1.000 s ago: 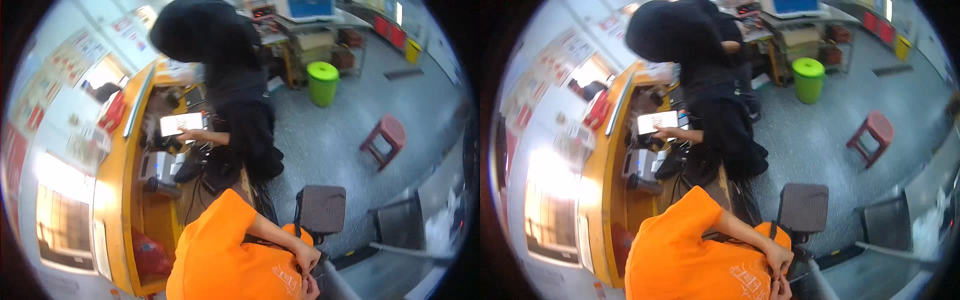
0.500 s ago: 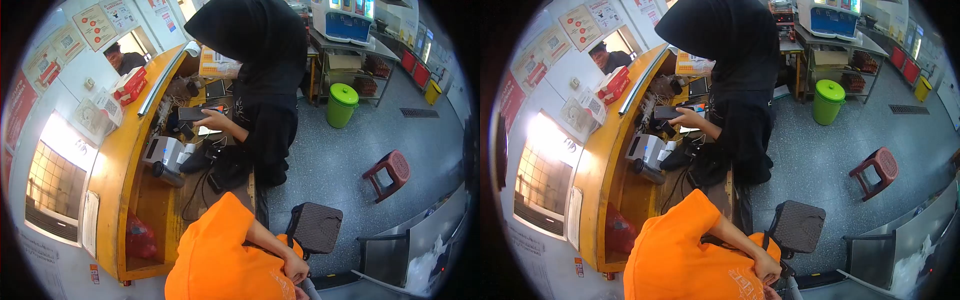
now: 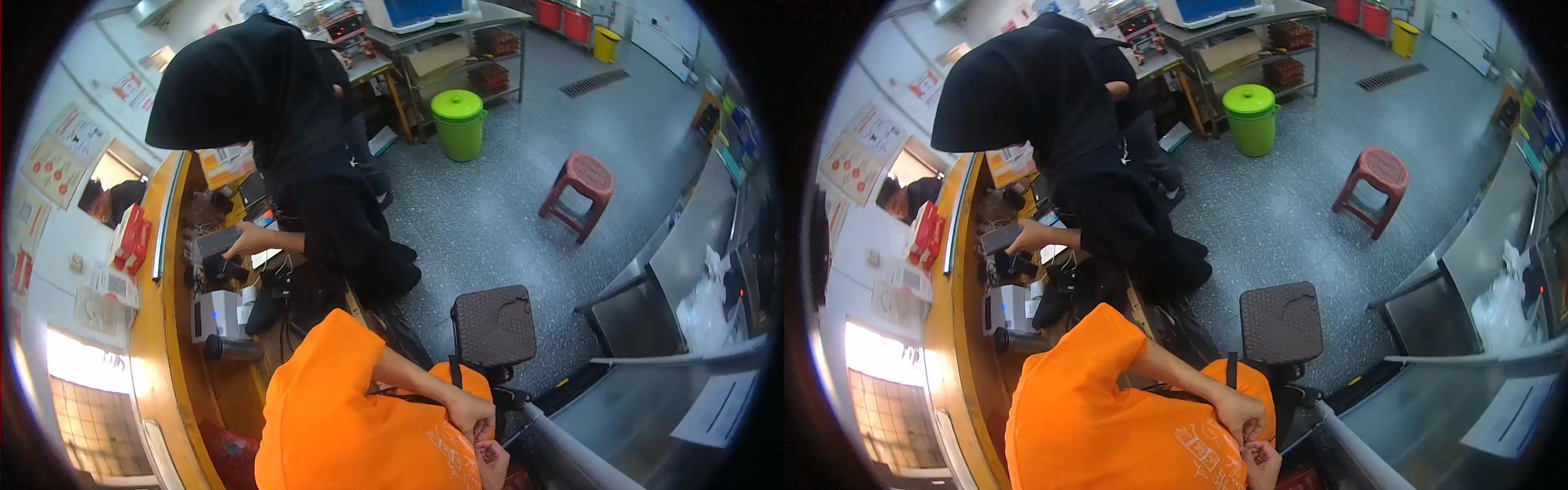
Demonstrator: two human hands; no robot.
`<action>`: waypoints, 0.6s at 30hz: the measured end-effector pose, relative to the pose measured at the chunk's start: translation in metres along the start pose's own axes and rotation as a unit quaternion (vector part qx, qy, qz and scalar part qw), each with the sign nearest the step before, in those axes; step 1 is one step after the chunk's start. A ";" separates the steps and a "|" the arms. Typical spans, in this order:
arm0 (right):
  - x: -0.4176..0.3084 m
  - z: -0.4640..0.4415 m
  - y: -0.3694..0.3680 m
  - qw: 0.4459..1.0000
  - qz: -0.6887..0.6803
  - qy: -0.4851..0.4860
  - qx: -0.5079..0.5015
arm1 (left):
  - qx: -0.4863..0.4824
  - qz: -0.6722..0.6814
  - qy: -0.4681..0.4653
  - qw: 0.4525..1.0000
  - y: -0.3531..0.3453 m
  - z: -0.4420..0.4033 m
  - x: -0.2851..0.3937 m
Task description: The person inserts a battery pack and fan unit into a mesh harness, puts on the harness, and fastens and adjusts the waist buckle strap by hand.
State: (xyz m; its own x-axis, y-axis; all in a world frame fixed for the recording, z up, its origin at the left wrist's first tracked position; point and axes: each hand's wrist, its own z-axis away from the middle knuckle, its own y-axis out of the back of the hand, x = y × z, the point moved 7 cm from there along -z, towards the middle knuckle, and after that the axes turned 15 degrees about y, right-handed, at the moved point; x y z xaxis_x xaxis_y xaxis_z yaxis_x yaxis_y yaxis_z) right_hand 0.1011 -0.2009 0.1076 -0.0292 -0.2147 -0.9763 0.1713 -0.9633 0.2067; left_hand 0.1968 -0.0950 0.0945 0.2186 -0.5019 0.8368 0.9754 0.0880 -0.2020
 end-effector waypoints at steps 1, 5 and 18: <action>0.003 0.004 -0.001 1.000 0.014 -0.005 0.004 | -0.006 0.006 -0.003 1.000 -0.001 -0.001 0.000; 0.009 0.016 -0.004 0.997 0.025 0.042 0.062 | -0.017 0.003 0.015 1.000 0.003 0.003 0.012; -0.046 -0.028 -0.013 0.973 0.164 0.147 -0.071 | -0.111 -0.050 0.001 0.993 0.004 -0.015 -0.020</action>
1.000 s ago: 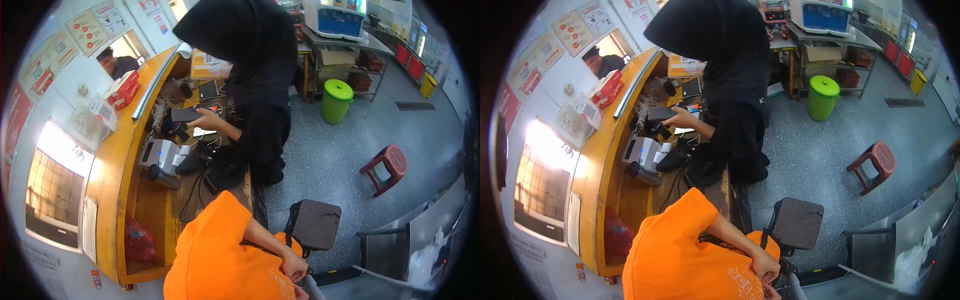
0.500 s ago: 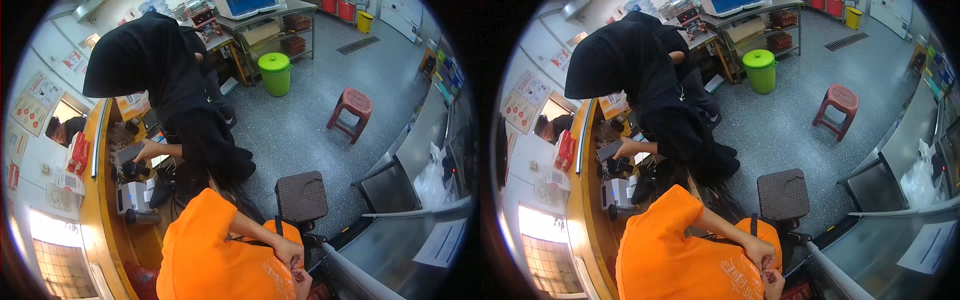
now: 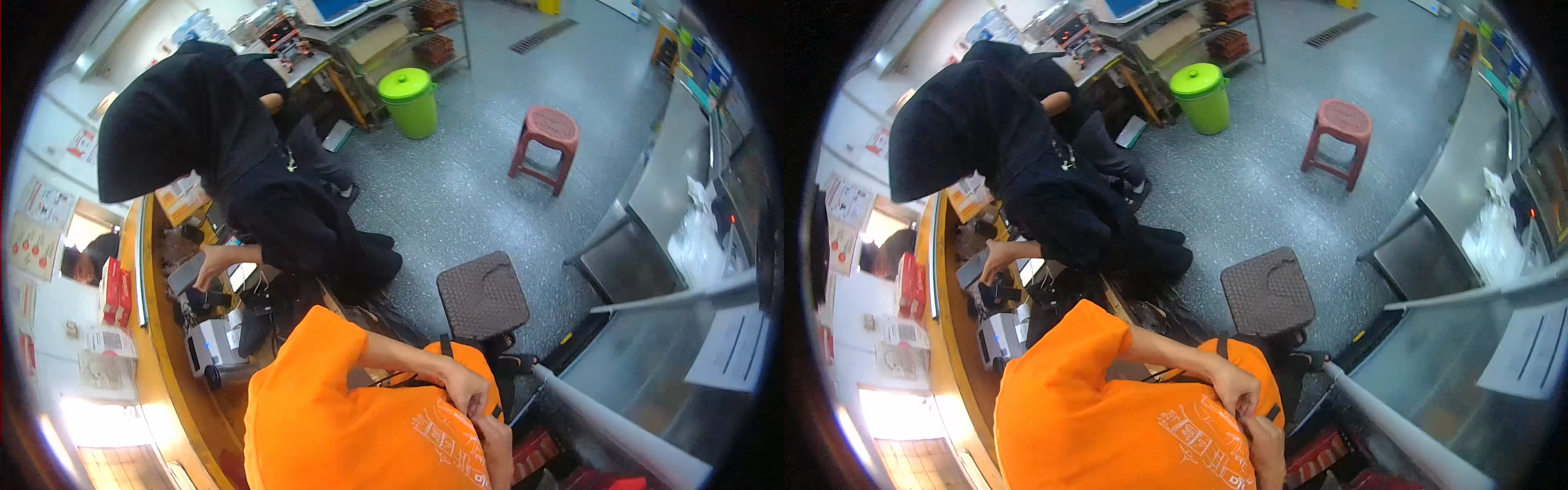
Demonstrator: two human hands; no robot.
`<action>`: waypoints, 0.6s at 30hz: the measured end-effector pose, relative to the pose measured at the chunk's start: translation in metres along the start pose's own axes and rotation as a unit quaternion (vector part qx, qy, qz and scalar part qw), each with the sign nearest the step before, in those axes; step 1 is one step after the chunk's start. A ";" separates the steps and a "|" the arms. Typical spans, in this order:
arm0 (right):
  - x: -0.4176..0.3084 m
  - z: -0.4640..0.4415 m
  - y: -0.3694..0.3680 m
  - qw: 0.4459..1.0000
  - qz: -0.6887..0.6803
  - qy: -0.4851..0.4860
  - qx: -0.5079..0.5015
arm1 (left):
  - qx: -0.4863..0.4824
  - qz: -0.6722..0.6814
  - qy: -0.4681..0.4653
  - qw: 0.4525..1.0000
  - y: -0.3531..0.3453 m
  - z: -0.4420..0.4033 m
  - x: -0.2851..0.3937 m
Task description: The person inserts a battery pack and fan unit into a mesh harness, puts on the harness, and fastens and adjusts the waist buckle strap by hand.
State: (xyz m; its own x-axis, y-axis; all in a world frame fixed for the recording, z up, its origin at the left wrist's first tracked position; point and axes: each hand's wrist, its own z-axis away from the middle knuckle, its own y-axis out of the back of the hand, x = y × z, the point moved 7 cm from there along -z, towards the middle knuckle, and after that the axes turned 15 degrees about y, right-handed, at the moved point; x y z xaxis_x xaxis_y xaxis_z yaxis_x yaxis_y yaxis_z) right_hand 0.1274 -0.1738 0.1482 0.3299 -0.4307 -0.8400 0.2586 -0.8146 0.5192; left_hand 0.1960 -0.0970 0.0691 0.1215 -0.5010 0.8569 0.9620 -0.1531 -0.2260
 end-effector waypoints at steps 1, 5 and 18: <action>0.000 -0.002 -0.001 1.000 0.018 0.011 -0.014 | -0.009 -0.033 -0.020 0.999 0.000 -0.002 0.002; 0.017 0.015 -0.014 0.998 -0.021 -0.067 -0.001 | -0.067 -0.033 0.012 0.997 -0.005 -0.002 0.011; -0.014 0.060 0.012 0.981 0.016 -0.153 0.121 | 0.055 0.026 0.182 0.981 0.009 0.008 0.023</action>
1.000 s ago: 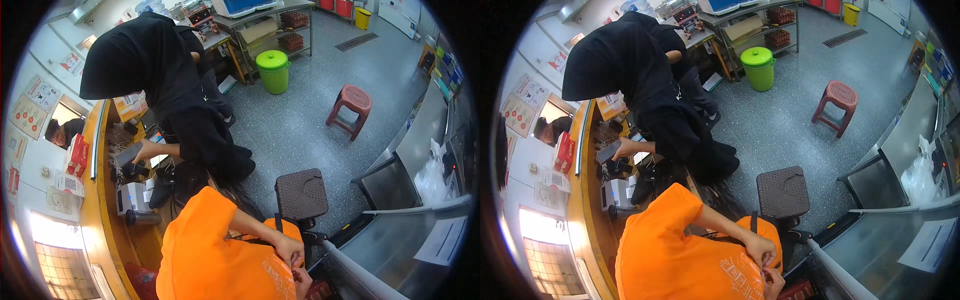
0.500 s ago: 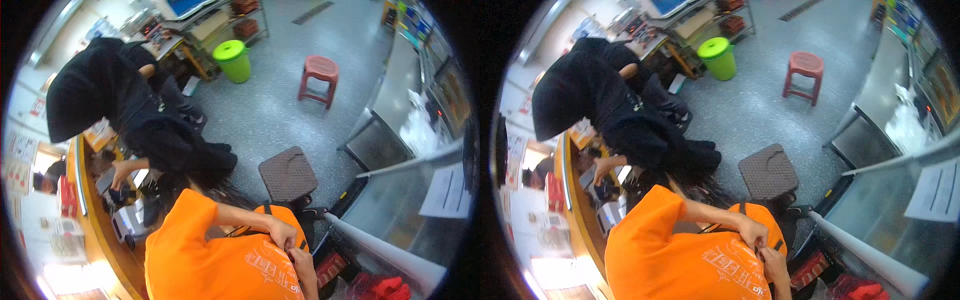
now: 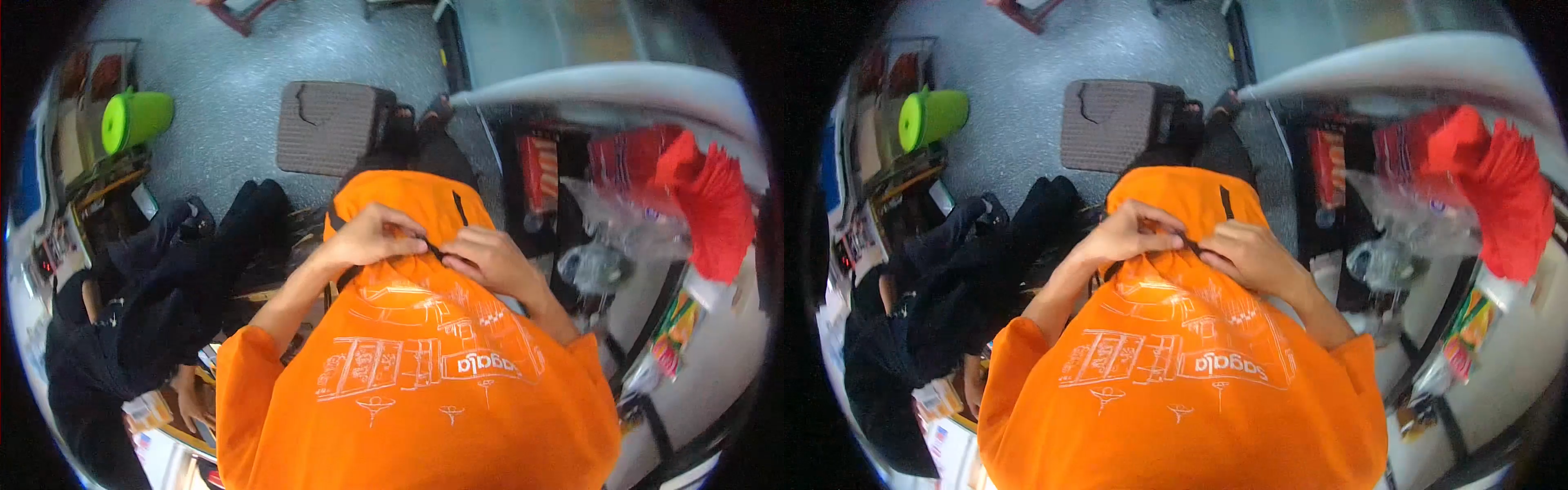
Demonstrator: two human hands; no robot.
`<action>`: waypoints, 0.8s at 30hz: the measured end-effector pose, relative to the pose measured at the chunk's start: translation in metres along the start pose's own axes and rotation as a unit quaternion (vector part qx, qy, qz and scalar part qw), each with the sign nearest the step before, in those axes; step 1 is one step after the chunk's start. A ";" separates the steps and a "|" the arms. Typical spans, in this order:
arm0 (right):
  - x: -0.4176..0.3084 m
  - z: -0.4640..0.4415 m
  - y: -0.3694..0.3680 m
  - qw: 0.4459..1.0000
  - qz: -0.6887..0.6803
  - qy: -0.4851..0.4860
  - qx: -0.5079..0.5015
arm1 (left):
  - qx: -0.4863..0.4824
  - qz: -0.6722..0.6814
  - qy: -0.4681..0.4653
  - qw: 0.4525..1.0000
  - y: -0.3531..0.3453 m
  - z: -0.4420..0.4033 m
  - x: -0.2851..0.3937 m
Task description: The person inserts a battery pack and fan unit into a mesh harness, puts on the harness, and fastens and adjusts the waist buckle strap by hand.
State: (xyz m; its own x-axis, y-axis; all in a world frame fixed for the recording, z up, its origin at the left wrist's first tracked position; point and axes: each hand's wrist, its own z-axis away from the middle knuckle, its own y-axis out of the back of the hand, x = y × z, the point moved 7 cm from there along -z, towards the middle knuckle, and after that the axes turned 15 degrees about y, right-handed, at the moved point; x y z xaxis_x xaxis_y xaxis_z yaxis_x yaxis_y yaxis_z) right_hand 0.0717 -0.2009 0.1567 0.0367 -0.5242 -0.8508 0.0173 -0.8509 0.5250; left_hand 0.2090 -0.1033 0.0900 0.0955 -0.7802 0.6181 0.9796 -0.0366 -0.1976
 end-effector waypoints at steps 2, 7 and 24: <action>0.000 0.005 -0.005 0.999 0.037 -0.012 0.016 | 0.003 0.061 0.060 0.996 -0.004 -0.004 -0.009; 0.002 0.002 -0.009 0.993 0.067 -0.045 0.083 | 0.037 0.091 0.134 0.986 0.004 -0.002 -0.014; 0.000 0.018 -0.015 0.970 0.086 -0.119 0.196 | 0.009 0.130 0.066 0.989 -0.001 -0.010 -0.015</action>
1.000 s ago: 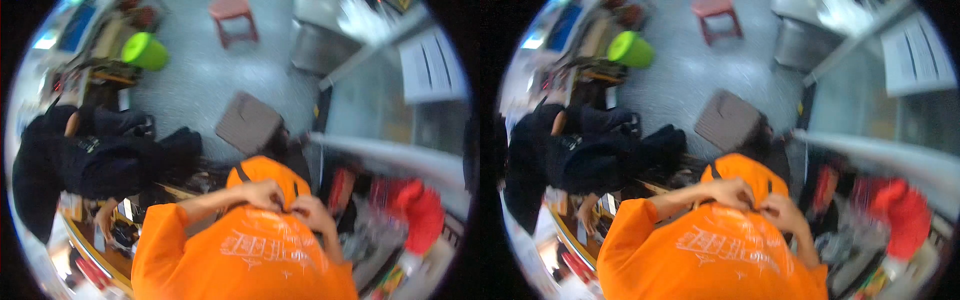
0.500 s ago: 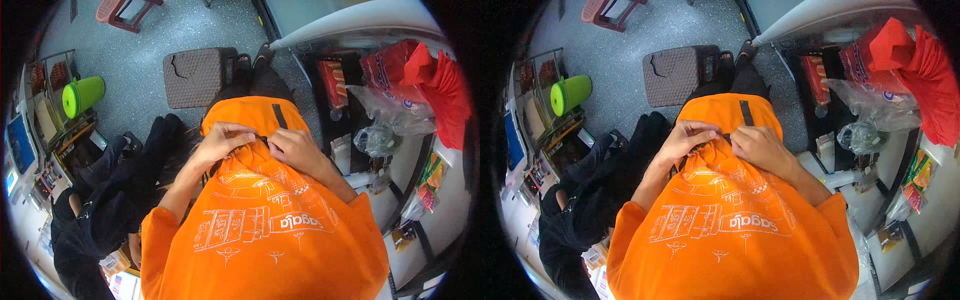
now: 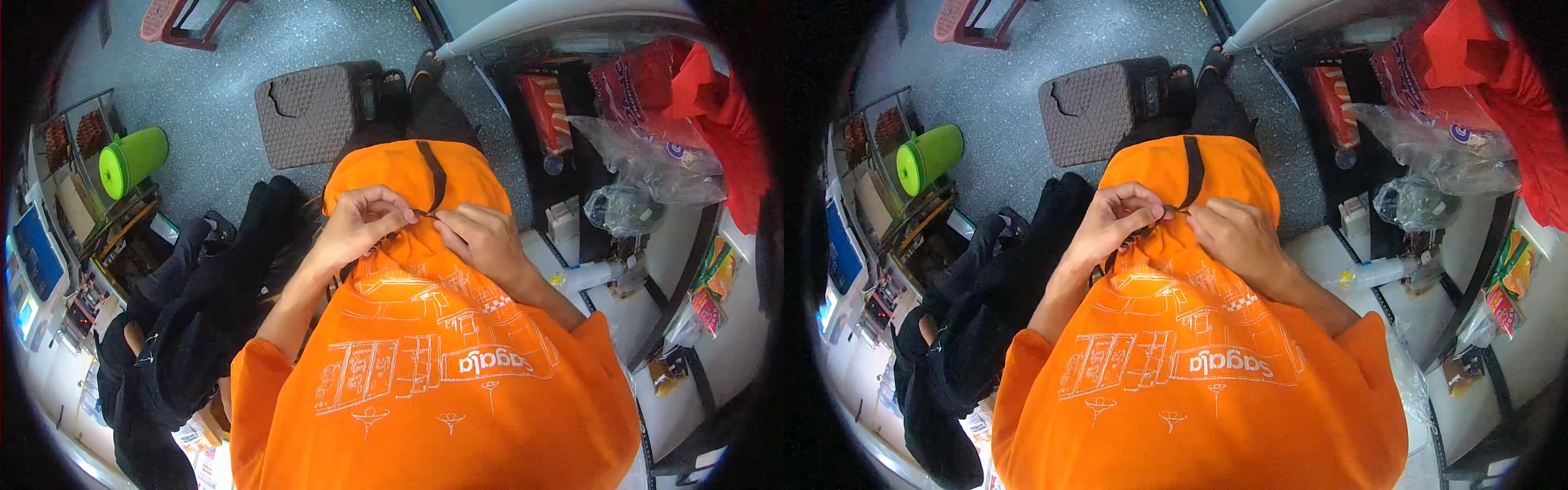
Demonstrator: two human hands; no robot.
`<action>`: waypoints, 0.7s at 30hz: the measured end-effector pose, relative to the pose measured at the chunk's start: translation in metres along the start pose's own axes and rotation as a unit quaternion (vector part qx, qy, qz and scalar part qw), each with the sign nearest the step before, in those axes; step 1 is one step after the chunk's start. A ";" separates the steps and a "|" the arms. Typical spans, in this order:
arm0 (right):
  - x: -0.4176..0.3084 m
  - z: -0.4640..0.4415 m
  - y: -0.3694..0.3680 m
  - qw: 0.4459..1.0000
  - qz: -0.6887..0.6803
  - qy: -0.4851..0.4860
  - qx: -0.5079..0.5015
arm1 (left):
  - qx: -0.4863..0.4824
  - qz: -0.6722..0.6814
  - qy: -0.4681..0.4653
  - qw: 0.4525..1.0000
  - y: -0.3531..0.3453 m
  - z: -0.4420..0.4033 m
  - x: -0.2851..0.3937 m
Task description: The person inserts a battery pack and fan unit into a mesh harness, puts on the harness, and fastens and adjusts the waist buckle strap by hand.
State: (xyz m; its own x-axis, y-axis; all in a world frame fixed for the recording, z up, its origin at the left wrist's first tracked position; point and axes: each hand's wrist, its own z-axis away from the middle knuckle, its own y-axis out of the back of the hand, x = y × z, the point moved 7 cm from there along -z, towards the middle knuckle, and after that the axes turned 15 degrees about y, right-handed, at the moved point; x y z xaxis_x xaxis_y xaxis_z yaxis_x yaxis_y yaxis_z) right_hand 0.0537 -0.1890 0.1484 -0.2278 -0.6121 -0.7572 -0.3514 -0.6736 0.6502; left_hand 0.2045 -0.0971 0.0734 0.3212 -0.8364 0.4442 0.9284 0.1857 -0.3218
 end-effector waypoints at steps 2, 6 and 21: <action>0.001 -0.001 -0.002 1.000 -0.012 -0.004 0.004 | -0.003 -0.013 0.006 1.000 -0.002 0.003 0.004; 0.000 -0.002 -0.006 0.999 -0.025 0.005 0.031 | -0.002 -0.012 -0.009 1.000 -0.008 0.008 0.013; -0.006 -0.015 -0.006 0.998 -0.055 0.013 0.020 | -0.017 -0.049 -0.006 0.999 -0.011 0.010 0.015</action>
State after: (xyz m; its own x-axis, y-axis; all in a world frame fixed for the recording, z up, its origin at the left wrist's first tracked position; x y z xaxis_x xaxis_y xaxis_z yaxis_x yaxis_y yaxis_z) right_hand 0.0712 -0.1873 0.1501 -0.1633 -0.5459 -0.8218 -0.4083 -0.7209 0.5600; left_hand 0.2009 -0.1060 0.0921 0.2310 -0.8431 0.4857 0.9488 0.0847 -0.3043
